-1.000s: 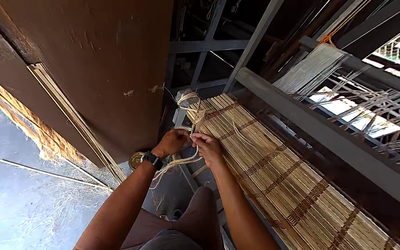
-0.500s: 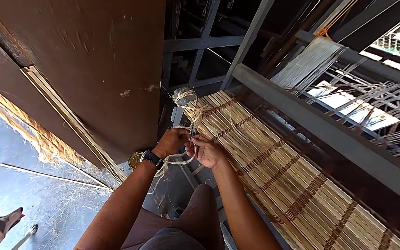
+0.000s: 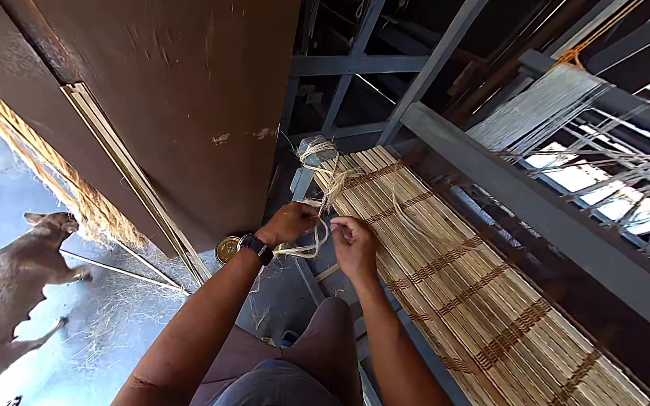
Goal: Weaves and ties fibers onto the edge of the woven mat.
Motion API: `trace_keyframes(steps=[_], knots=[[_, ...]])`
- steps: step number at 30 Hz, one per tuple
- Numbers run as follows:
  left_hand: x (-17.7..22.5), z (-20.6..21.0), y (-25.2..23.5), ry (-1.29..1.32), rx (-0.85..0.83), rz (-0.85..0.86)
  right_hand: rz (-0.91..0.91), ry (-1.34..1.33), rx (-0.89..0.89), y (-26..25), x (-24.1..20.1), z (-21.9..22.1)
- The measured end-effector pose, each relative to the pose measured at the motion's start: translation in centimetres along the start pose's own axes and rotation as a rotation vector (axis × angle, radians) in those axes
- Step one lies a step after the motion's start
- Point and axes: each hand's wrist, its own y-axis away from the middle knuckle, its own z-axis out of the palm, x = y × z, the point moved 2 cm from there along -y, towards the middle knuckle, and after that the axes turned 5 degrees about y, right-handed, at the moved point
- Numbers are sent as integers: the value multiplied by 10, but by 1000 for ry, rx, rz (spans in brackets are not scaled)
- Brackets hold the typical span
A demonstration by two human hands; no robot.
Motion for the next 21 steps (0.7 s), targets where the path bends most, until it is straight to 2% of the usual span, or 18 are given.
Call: trace_keyframes(steps=[5,9,14,18,21], knots=[[1,0,1,38,-3,21,281,-438,-296,-29,-2,14],[2,-1,4,-20,18,16,426,-535,-374,-36,-4,16],[2,-3,14,-7,-31,10,385,-428,-377,-34,1,17],[1,-24,33,371,46,-40,253,-288,-317,-28,5,14],[2,-56,50,619,96,-84,199,-272,-261,-24,5,14]])
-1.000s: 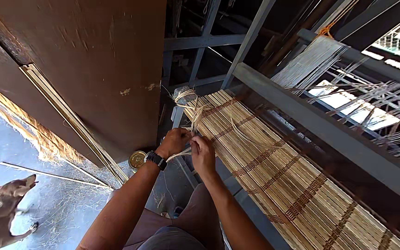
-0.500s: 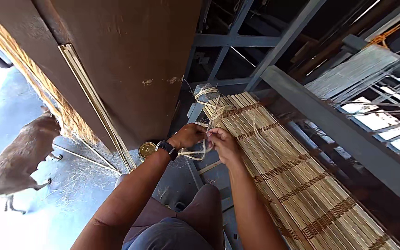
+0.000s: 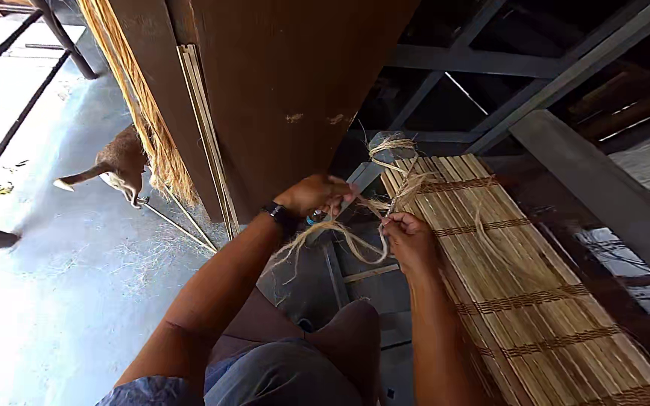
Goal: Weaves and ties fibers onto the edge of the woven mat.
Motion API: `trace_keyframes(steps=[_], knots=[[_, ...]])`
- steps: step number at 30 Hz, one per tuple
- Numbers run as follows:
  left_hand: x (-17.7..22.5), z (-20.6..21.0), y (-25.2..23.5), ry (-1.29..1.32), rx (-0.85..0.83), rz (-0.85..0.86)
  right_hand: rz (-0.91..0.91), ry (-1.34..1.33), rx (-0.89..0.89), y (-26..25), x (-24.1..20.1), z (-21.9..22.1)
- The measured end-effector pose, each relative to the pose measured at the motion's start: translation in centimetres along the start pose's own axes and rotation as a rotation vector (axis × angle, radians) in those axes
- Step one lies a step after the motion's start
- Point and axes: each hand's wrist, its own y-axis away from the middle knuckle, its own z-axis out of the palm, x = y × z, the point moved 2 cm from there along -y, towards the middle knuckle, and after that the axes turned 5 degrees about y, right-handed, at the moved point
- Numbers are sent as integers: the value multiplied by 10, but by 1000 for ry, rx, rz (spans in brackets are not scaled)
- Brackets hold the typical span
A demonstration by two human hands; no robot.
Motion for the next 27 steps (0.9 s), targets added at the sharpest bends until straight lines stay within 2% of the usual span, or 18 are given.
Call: trace_keyframes(steps=[5,9,13,17,18,20,22,23,25,27], knots=[[31,-43,37,151,19,85,-28,-54,45,1,11,8],[37,-68,59,184,0,112,-33,-24,84,-1,15,11],[33,-88,81,21,-18,-6,-59,111,108,-1,12,7],[32,-112,102,-322,-109,-157,-62,215,119,1,8,6],[30,-118,107,-330,-113,-139,-68,229,121,0,8,7],[23,-131,118,-173,-88,3,-81,240,127,0,11,9],[18,-139,127,22,-13,151,-81,247,127,-1,15,10],[19,-143,132,48,31,171,-74,254,122,-1,16,11],[22,-150,144,19,68,99,-64,263,122,-1,17,12],[29,-155,158,-98,10,-64,-54,273,118,-2,16,12]])
